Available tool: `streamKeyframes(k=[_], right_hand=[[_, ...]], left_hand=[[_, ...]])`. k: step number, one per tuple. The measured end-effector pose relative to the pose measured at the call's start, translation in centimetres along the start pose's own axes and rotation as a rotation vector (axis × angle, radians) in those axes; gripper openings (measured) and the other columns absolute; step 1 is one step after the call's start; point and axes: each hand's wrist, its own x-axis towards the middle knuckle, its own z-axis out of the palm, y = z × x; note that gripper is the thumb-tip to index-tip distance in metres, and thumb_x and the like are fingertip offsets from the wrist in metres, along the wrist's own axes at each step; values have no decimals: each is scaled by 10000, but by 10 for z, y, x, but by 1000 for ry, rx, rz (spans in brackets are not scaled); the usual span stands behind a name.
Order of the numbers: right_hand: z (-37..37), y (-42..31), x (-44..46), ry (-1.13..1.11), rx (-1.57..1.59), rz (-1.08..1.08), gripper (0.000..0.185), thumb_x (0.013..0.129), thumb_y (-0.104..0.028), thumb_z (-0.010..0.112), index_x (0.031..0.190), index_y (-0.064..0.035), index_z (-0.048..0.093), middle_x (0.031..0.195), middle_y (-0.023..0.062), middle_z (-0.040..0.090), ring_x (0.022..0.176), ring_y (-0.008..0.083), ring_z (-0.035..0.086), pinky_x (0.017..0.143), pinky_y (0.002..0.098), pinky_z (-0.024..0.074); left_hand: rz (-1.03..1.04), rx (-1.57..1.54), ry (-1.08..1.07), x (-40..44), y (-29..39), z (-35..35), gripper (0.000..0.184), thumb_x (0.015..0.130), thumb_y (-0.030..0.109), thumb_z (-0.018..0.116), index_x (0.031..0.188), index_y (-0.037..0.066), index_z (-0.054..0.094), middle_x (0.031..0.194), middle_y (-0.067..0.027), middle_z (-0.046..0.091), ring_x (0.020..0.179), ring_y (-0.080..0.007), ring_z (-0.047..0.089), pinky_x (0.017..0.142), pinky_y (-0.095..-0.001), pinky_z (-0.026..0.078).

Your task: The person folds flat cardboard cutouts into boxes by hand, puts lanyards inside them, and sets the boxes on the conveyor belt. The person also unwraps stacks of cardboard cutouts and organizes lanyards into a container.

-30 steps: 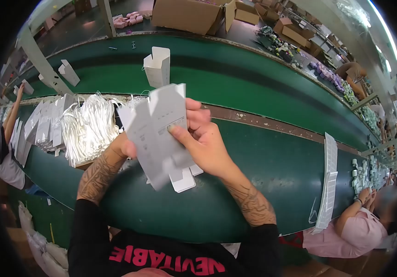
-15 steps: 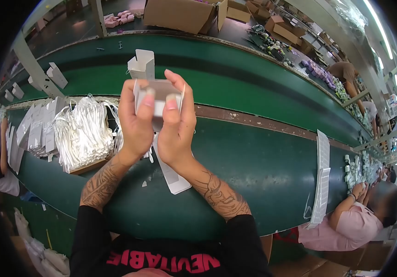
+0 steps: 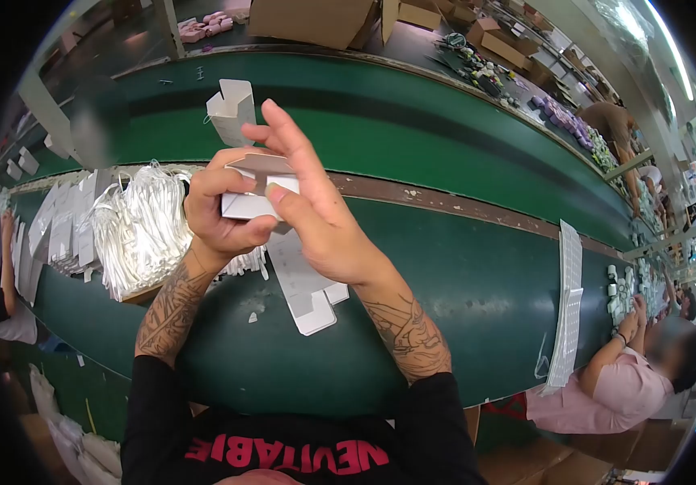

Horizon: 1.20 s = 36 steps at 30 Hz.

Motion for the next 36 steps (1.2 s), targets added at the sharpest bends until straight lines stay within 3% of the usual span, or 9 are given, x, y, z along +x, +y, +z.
streamKeyframes(k=[5, 7, 9, 17, 22, 25, 26, 31, 36], right_hand=[[4, 7, -3, 98, -132, -28, 755, 927, -295, 564, 1578, -31, 288, 1506, 198, 444, 1392, 277, 431, 1175, 404, 327], [5, 0, -2, 30, 36, 28, 807, 1016, -580, 418, 1585, -29, 262, 1571, 196, 381, 1429, 289, 405, 1172, 408, 350], [2, -9, -1, 113, 192, 202, 837, 1029, -661, 302, 1584, -34, 270, 1606, 194, 333, 1428, 296, 415, 1174, 396, 365], [-1, -13, -10, 53, -72, 151, 603, 985, -161, 633, 1502, 49, 404, 1532, 209, 453, 1404, 286, 459, 1154, 389, 381], [-11, -10, -7, -26, -436, 21, 500, 1003, -143, 599, 1460, 27, 491, 1471, 179, 536, 1355, 258, 507, 1136, 384, 383], [-20, -6, -6, 196, -104, 67, 732, 1029, -602, 445, 1450, -5, 493, 1274, 152, 627, 1182, 206, 600, 995, 379, 500], [-37, -8, -9, 146, -84, 217, 732, 1031, -611, 429, 1462, -21, 482, 1240, 129, 627, 1141, 189, 605, 957, 367, 515], [-49, 31, -2, -124, 559, 456, 677, 1038, -466, 527, 1553, -77, 322, 1257, 108, 613, 1150, 192, 606, 968, 382, 513], [-87, 71, 31, 221, -5, 109, 900, 904, -69, 739, 1571, -16, 137, 1277, 199, 597, 1175, 256, 618, 986, 397, 516]], left_hand=[[52, -25, -103, 12, 1, -2, 458, 678, 340, 923, 910, 100, 608, 1038, -103, 722, 889, -288, 700, 676, -360, 574], [-14, 63, -94, 5, -6, -4, 474, 677, 390, 907, 856, 110, 570, 887, -82, 659, 653, -261, 644, 541, -352, 507], [85, 186, -135, 10, -1, -5, 533, 655, 405, 915, 911, 120, 544, 849, -57, 637, 641, -245, 608, 538, -337, 479], [50, 68, -174, 10, 8, -9, 710, 645, 435, 915, 1179, 92, 597, 996, -77, 710, 787, -292, 682, 663, -388, 548], [16, -45, -207, 12, 6, -13, 818, 594, 415, 933, 1272, 109, 593, 1038, -63, 721, 904, -303, 707, 744, -370, 569], [-9, -104, -117, 9, -1, -12, 858, 551, 395, 952, 1273, 115, 582, 1088, -68, 728, 943, -276, 716, 763, -369, 567], [37, -83, -118, 7, -5, -12, 863, 550, 394, 948, 1275, 117, 570, 1108, -78, 725, 965, -272, 716, 790, -375, 561], [277, 165, -277, 22, 0, -12, 819, 601, 390, 913, 1281, 131, 537, 1157, -55, 715, 1089, -294, 683, 1014, -448, 458], [-104, 287, -326, 22, 6, -51, 665, 708, 300, 894, 1265, 112, 585, 1285, -97, 636, 1212, -285, 578, 1043, -420, 397]])
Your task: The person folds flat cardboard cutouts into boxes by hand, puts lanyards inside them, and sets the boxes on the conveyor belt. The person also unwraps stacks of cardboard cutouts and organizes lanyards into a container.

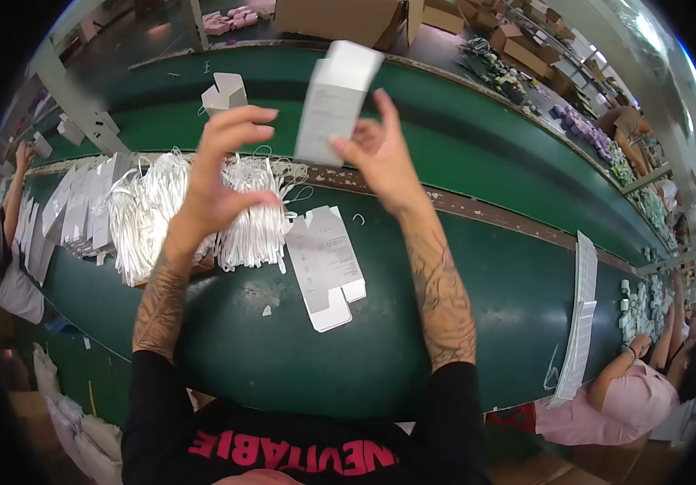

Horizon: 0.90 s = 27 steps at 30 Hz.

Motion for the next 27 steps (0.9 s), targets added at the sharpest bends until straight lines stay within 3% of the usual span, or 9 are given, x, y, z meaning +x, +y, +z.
streamKeyframes(k=[1, 3, 9, 15, 17, 20, 21, 23, 27], right_hand=[[-19, 14, 14, 99, -233, -64, 885, 888, -68, 755, 1557, 7, 181, 1258, 207, 605, 1153, 261, 631, 968, 388, 529], [-70, 60, 44, 135, -481, -89, 864, 849, -88, 799, 1526, 34, 275, 1248, 202, 616, 1110, 254, 651, 939, 365, 546], [-72, 89, 55, 132, -731, 5, 730, 887, -175, 787, 1455, 41, 383, 1252, 195, 628, 1127, 260, 648, 959, 358, 536], [-37, 56, -16, 270, -656, -141, 351, 964, -237, 707, 1232, -30, 615, 949, 23, 638, 840, 81, 568, 684, 236, 460], [-25, 49, -47, 169, -670, -69, 274, 961, -218, 707, 1147, -25, 653, 878, -5, 624, 771, 62, 527, 662, 229, 443], [-12, 35, -83, 76, -748, 44, 330, 880, -290, 789, 995, -18, 642, 756, 27, 557, 659, 111, 523, 589, 274, 447], [-7, 23, -93, 19, -892, 199, 466, 819, -403, 821, 988, -17, 621, 811, 59, 574, 730, 186, 563, 685, 324, 461], [1, 20, -106, -107, -1175, 95, 575, 757, -495, 838, 1002, -28, 608, 942, 83, 596, 886, 254, 573, 806, 366, 427], [7, 28, -110, -118, -1209, 139, 598, 719, -507, 859, 997, -48, 595, 1025, 84, 578, 990, 275, 543, 862, 373, 389]], left_hand=[[-98, -13, -97, -6, -12, -12, 474, 845, 300, 803, 1208, 57, 620, 1253, -117, 638, 1152, -299, 604, 990, -381, 464], [-483, 3, -398, -11, -13, -19, 335, 919, 277, 719, 1166, 60, 656, 1241, -92, 644, 1101, -268, 616, 933, -385, 458], [-181, 261, -833, -37, -34, 22, 362, 946, 376, 663, 1145, 75, 684, 1049, -107, 636, 970, -294, 618, 882, -381, 423], [-253, 338, -715, -47, -55, 61, 283, 937, 315, 672, 1066, 64, 674, 945, -120, 655, 929, -328, 633, 842, -417, 446], [-201, 335, -795, -45, -62, 69, 227, 946, 257, 665, 1054, 59, 651, 875, -116, 661, 851, -326, 645, 782, -407, 470], [-368, -26, -576, -22, -49, 51, 148, 981, 190, 623, 1043, 56, 612, 739, -67, 638, 689, -213, 632, 633, -327, 464], [-449, -115, -521, -12, -49, 45, 136, 994, 188, 608, 1040, 60, 604, 721, -47, 623, 645, -171, 603, 588, -297, 438], [-612, -285, -399, 15, -54, 33, 117, 1020, 184, 576, 1035, 69, 587, 685, -9, 594, 556, -87, 544, 497, -239, 387], [-682, -396, -169, 66, -67, 29, 230, 1056, 305, 555, 1076, 78, 580, 668, 27, 564, 475, -35, 461, 432, -200, 343]])
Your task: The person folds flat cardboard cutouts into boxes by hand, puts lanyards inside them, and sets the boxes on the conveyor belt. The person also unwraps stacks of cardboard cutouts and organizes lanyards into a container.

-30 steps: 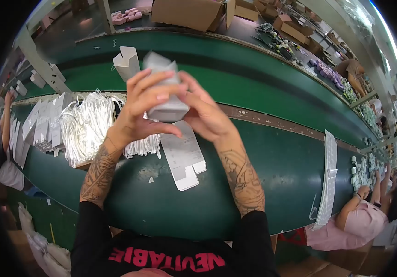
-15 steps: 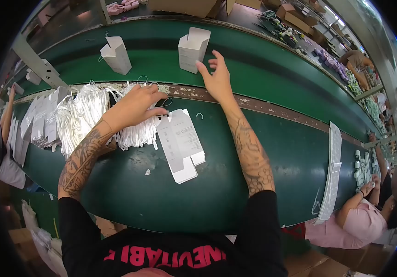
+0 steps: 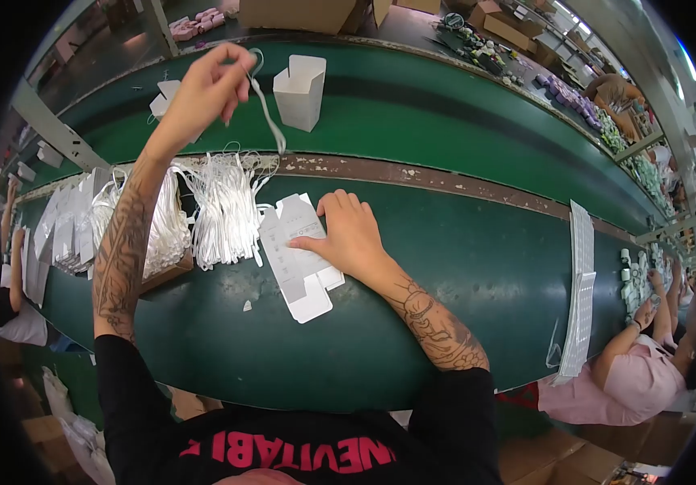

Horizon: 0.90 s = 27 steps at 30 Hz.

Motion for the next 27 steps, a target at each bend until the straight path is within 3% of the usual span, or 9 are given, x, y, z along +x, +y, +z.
streamKeyframes(k=[8, 14, 15, 20, 27], right_hand=[[1, 4, 0, 20, 56, 47, 565, 716, -461, 880, 996, -60, 598, 1005, 79, 578, 960, 266, 548, 853, 372, 405], [13, 10, -2, 109, 51, -8, 607, 732, -516, 854, 1004, -40, 596, 997, 91, 573, 966, 267, 540, 868, 375, 396], [12, 8, -4, 104, 32, -14, 638, 726, -539, 849, 1018, -33, 593, 1005, 95, 569, 973, 269, 538, 871, 378, 394], [7, -4, -11, 91, -67, -72, 802, 678, -639, 836, 1094, -3, 578, 1051, 110, 552, 1004, 279, 529, 878, 392, 384], [7, -4, -7, 40, -55, -18, 833, 647, -604, 873, 1132, 1, 570, 1077, 112, 555, 1035, 285, 532, 885, 388, 384]], left_hand=[[152, 134, 138, 67, 0, -4, 310, 1038, 315, 586, 1151, 25, 586, 701, 28, 579, 515, -35, 494, 458, -202, 414], [184, 67, 140, 78, -6, 8, 306, 1049, 265, 552, 1208, 4, 566, 796, -17, 646, 574, -56, 560, 488, -219, 461], [175, 67, 168, 79, -7, 9, 270, 1039, 219, 543, 1191, -3, 571, 846, -56, 677, 575, -72, 563, 488, -224, 461], [247, 229, 243, 73, -11, 9, 244, 1044, 214, 545, 1159, 4, 590, 870, -76, 720, 573, -92, 580, 527, -246, 472], [400, 454, 414, 66, -22, -7, 219, 1044, 230, 555, 1100, 22, 593, 870, -72, 750, 579, -152, 624, 574, -294, 497]])
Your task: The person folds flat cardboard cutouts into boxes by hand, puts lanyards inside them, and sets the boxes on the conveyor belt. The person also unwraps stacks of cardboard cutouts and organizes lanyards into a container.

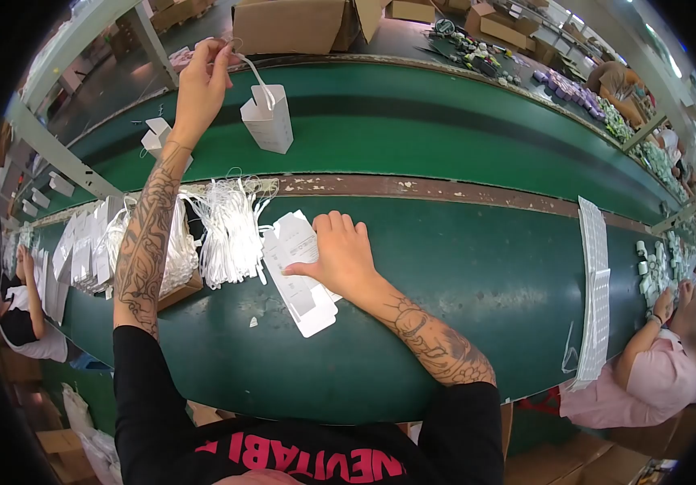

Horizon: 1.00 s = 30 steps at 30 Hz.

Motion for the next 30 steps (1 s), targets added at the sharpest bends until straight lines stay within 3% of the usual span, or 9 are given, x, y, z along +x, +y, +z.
streamKeyframes(k=[9, 10, 14, 17, 20, 23, 25, 27, 30], right_hand=[[6, 0, -1, 61, 13, 15, 817, 646, -517, 906, 1192, -13, 567, 1093, 131, 604, 1018, 289, 580, 873, 397, 401], [7, 1, 0, 77, 10, 13, 819, 646, -502, 910, 1204, -13, 566, 1080, 132, 614, 995, 288, 590, 874, 396, 403], [-4, -6, 5, 27, 52, 91, 798, 663, -442, 916, 1229, -4, 563, 1010, 126, 645, 935, 277, 617, 896, 389, 417], [-27, -15, 11, -208, 137, 209, 755, 693, -413, 906, 1219, 6, 565, 976, 110, 650, 940, 263, 623, 916, 390, 429], [-14, 2, 11, -273, 281, 233, 737, 712, -458, 881, 1199, 6, 580, 1089, 150, 660, 944, 308, 633, 884, 389, 413], [-4, 10, 3, 84, 134, 56, 749, 728, -442, 876, 1236, 18, 572, 1138, 173, 642, 936, 311, 631, 893, 394, 419], [-12, 4, 0, 7, 249, 96, 761, 787, -422, 843, 1301, 48, 536, 1121, 165, 622, 970, 265, 624, 868, 402, 477], [-17, -5, -4, -89, 510, 186, 752, 820, -417, 821, 1322, 56, 520, 1100, 153, 617, 989, 239, 617, 845, 398, 507], [-7, 5, 0, -60, 762, 253, 703, 811, -296, 851, 1319, 62, 524, 993, 96, 627, 817, 133, 594, 718, 301, 520]], left_hand=[[62, 286, -12, -22, -16, -18, 143, 1023, 232, 572, 1091, 110, 604, 844, -60, 745, 746, -333, 706, 661, -419, 535], [90, 343, -83, -27, -20, -21, 172, 1011, 166, 585, 1168, 103, 612, 922, -52, 734, 696, -251, 656, 665, -367, 528], [-50, 266, -294, -49, -9, -35, 274, 967, 107, 630, 1240, 100, 608, 1100, -79, 682, 851, -199, 660, 737, -350, 529], [-73, 12, -211, -66, 21, -46, 265, 948, 86, 647, 1210, 67, 612, 1089, -73, 684, 850, -188, 661, 750, -330, 527], [-55, -100, -385, -126, 69, -49, 215, 931, 71, 657, 1143, 46, 631, 1100, -86, 681, 875, -196, 667, 760, -326, 523], [59, -43, -756, -193, 102, -56, 226, 904, 127, 699, 1101, 30, 645, 1120, -104, 687, 1004, -261, 663, 877, -395, 509], [181, 76, -975, -232, 113, -59, 392, 898, 209, 715, 1220, 7, 618, 1307, -152, 627, 1236, -325, 580, 1045, -446, 450], [241, 106, -882, -261, 122, -59, 461, 914, 262, 693, 1278, 1, 583, 1437, -182, 517, 1336, -345, 495, 1104, -464, 407], [277, 100, -895, -271, 116, -60, 572, 925, 303, 679, 1383, 1, 517, 1571, -204, 367, 1415, -367, 417, 1168, -470, 352]])
